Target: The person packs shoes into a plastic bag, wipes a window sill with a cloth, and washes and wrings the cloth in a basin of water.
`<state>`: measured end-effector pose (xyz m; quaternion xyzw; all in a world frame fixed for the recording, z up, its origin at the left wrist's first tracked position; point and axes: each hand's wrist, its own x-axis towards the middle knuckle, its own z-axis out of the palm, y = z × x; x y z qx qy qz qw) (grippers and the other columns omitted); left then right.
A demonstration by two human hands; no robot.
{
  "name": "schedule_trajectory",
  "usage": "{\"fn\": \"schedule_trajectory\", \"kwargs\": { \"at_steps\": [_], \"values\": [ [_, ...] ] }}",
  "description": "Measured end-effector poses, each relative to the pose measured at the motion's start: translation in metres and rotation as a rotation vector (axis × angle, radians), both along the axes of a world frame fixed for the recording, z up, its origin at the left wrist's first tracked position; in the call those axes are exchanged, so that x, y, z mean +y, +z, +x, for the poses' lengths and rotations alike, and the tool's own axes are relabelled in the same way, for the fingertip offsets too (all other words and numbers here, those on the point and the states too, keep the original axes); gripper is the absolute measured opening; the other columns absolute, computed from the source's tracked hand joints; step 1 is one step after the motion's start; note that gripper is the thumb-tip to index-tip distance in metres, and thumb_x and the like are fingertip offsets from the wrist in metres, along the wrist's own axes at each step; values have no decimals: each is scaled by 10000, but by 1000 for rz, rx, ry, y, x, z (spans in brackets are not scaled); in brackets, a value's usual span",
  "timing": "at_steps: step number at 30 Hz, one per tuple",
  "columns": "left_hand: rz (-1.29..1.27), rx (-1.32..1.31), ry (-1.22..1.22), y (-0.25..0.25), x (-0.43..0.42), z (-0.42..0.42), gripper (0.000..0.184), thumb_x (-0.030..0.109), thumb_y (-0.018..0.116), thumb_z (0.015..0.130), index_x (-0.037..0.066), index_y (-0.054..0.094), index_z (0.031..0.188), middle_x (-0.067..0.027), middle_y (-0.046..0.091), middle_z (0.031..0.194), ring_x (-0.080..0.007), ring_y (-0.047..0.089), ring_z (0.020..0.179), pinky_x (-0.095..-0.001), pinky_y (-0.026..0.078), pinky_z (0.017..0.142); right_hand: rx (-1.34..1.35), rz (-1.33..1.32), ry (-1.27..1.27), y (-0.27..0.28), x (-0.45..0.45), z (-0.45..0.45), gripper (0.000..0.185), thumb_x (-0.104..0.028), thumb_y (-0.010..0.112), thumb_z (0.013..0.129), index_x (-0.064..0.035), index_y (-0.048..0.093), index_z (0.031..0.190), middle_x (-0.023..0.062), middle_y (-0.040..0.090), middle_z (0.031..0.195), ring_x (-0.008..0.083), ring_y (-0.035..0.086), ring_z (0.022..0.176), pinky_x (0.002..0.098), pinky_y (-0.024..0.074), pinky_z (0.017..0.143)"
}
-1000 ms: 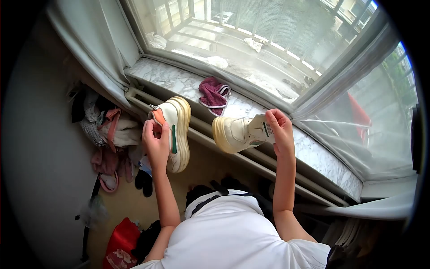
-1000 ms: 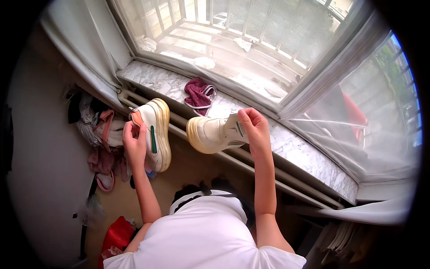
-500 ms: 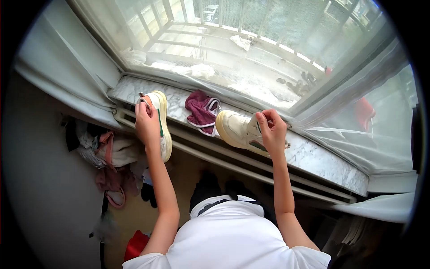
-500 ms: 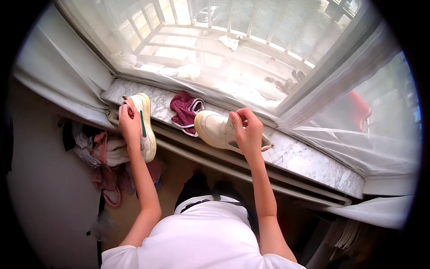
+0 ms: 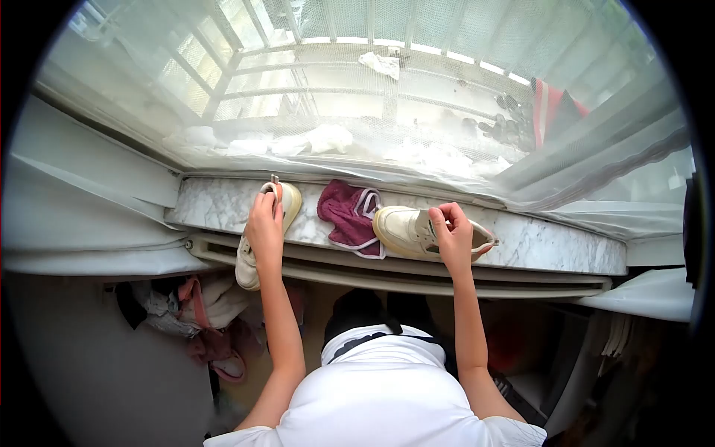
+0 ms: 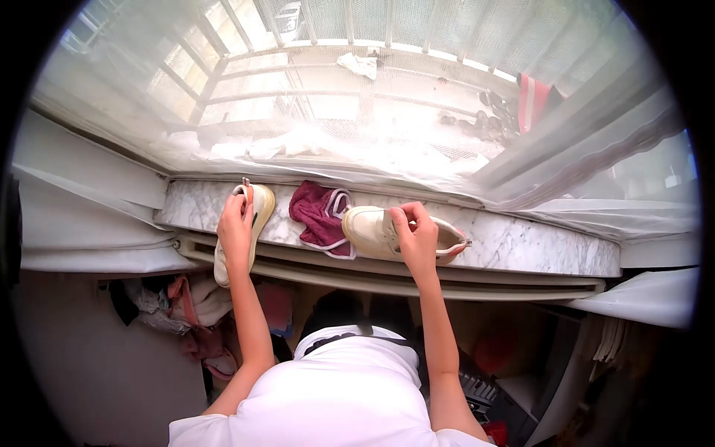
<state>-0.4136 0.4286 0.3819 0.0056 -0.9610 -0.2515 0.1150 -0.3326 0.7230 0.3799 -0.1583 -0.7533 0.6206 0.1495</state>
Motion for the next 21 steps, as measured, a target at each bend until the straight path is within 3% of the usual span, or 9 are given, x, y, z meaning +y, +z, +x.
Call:
{"fn": "schedule_trajectory", "kwargs": {
  "at_steps": [5, 11, 14, 15, 18, 19, 21],
  "values": [
    [-82, -29, -184, 10, 13, -5, 155, 53, 596, 753, 37, 549, 900, -95, 534, 874, -301, 526, 841, -396, 426, 691, -91, -45, -17, 0, 11, -3, 207, -195, 605, 838, 3, 555, 811, -22, 529, 659, 34, 426, 590, 194, 352, 530],
    [40, -34, -110, 3, 20, -2, 224, 37, 617, 742, 38, 556, 958, -76, 534, 862, -262, 522, 824, -372, 423, 728, -98, -195, -2, 1, 25, -2, 199, -209, 602, 848, -13, 566, 846, -30, 555, 715, 27, 463, 636, 178, 370, 575],
    [20, 399, -39, 17, 44, 7, 188, 27, 639, 722, 50, 591, 903, -56, 536, 847, -244, 503, 831, -365, 408, 754, -152, -272, 32, 2, 30, -1, 184, -192, 605, 846, -13, 569, 876, -27, 565, 757, 31, 488, 688, 182, 392, 639],
    [28, 384, -40, 12, 50, 11, 188, 27, 639, 722, 50, 591, 903, -56, 536, 847, -244, 503, 831, -365, 408, 754, -167, -265, 27, 4, 31, -1, 184, -192, 605, 846, -13, 569, 876, -27, 565, 757, 31, 488, 688, 182, 392, 639],
    [177, 66, -419, -4, 76, 29, 164, 81, 669, 711, 64, 604, 861, -41, 540, 849, -229, 482, 862, -346, 395, 734, -144, -300, 82, 3, 38, 1, 180, -187, 599, 850, -17, 575, 906, -28, 564, 773, 37, 490, 712, 185, 389, 659],
    [149, -6, -517, -8, 87, 33, 198, 99, 691, 681, 59, 613, 859, -54, 541, 838, -245, 483, 889, -356, 379, 785, -164, -290, 86, 2, 40, 4, 180, -187, 599, 850, -17, 575, 906, -28, 564, 773, 37, 490, 712, 185, 389, 659],
    [92, -40, -545, -30, 102, 42, 223, 115, 703, 654, 59, 611, 849, -55, 535, 830, -244, 481, 868, -358, 362, 791, -138, -377, 69, 3, 43, 7, 182, -195, 584, 863, -18, 569, 904, -34, 560, 782, 32, 484, 712, 184, 385, 651]
  ]
}}
